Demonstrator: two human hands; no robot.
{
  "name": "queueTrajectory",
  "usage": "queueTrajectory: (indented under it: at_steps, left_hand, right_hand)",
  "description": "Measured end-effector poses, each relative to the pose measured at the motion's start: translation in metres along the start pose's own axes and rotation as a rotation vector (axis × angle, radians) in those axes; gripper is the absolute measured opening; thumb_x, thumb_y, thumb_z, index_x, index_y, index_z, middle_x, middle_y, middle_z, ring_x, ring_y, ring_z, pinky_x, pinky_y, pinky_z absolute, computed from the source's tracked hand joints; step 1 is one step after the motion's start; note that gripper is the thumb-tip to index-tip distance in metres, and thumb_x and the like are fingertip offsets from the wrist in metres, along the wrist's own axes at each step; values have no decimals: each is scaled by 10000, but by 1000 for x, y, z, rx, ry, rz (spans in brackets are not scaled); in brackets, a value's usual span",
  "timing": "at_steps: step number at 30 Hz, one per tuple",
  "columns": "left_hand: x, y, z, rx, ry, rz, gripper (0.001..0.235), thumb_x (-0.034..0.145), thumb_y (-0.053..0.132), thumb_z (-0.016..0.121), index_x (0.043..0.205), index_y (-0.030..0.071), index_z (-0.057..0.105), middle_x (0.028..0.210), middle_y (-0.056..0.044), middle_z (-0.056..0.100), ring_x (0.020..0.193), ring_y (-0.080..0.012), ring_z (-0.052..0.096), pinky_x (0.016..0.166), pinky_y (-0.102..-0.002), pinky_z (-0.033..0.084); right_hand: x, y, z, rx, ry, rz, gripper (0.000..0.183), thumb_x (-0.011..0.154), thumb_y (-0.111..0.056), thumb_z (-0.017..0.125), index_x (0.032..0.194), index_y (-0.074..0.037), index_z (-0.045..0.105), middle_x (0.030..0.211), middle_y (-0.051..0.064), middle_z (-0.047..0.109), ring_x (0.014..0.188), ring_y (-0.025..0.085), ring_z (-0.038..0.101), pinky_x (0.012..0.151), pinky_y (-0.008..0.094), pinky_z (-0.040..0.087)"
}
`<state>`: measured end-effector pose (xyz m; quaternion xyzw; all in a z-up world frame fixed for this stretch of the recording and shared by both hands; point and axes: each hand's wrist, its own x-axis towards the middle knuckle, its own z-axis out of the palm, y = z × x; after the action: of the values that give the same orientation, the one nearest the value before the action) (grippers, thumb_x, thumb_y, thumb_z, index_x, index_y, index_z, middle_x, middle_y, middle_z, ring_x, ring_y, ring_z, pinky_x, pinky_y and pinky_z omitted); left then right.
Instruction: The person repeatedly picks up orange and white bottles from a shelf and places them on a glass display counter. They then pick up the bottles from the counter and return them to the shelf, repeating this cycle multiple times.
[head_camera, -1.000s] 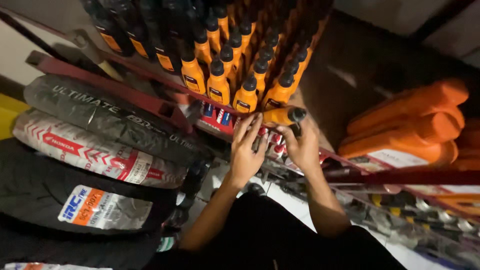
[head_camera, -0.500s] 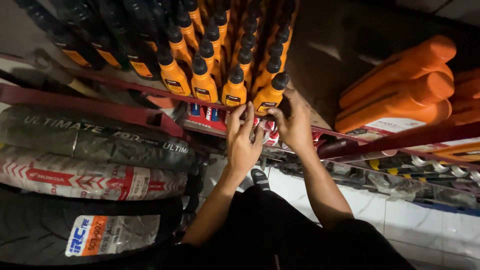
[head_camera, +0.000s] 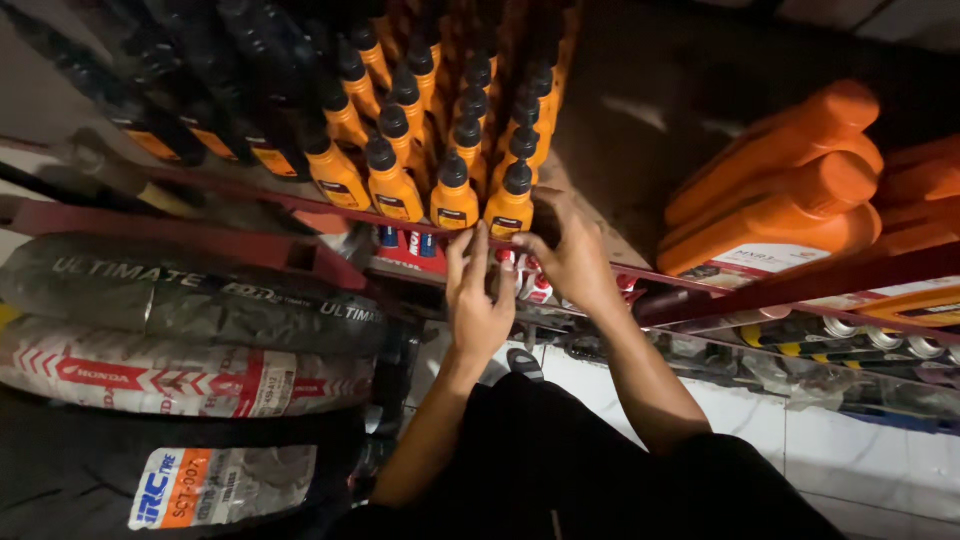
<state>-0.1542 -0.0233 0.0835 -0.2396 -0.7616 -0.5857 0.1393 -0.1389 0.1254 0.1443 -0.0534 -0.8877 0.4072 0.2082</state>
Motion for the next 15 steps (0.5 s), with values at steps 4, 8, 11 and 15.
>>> queueTrajectory:
  at_steps: [4,8,11,15]
  left_hand:
    - [-4,-3,4,55,84,58,526,993,53,645,1490,-39,500,1385,-241,531,1246,-401,606,1084,-421,511]
    - [-16,-5,6,47,158,10,482,982,48,620,1448,-19,522,1311,-225,557,1167,-374,616,1047,-411,512]
    - [-36,-15,9,45,158,-47,404,982,33,608,1380,-8,556,1260,-199,614,1148,-350,630,1036,-411,497]
    - [-67,-35,23,60,101,-116,327,961,24,622,1287,10,614,1120,-166,680,1069,-306,647,970,-391,508]
  right_hand:
    - [-12,6,-8,52,88,-55,631,799,-174,867,1301,-9,523,1272,198,614,1210,344,615,1012,423,510]
    - [-44,25,-31,141,-26,-228,506,857,-147,823,1294,-68,580,1289,128,628,1249,298,614,1093,447,483]
    - [-70,53,-52,194,-543,-157,537,810,-187,847,1283,-87,613,1298,102,680,1249,296,634,1092,473,447]
    - [-92,91,-57,131,-847,28,521,868,-297,790,1319,-122,597,1335,116,653,1234,286,630,1039,411,493]
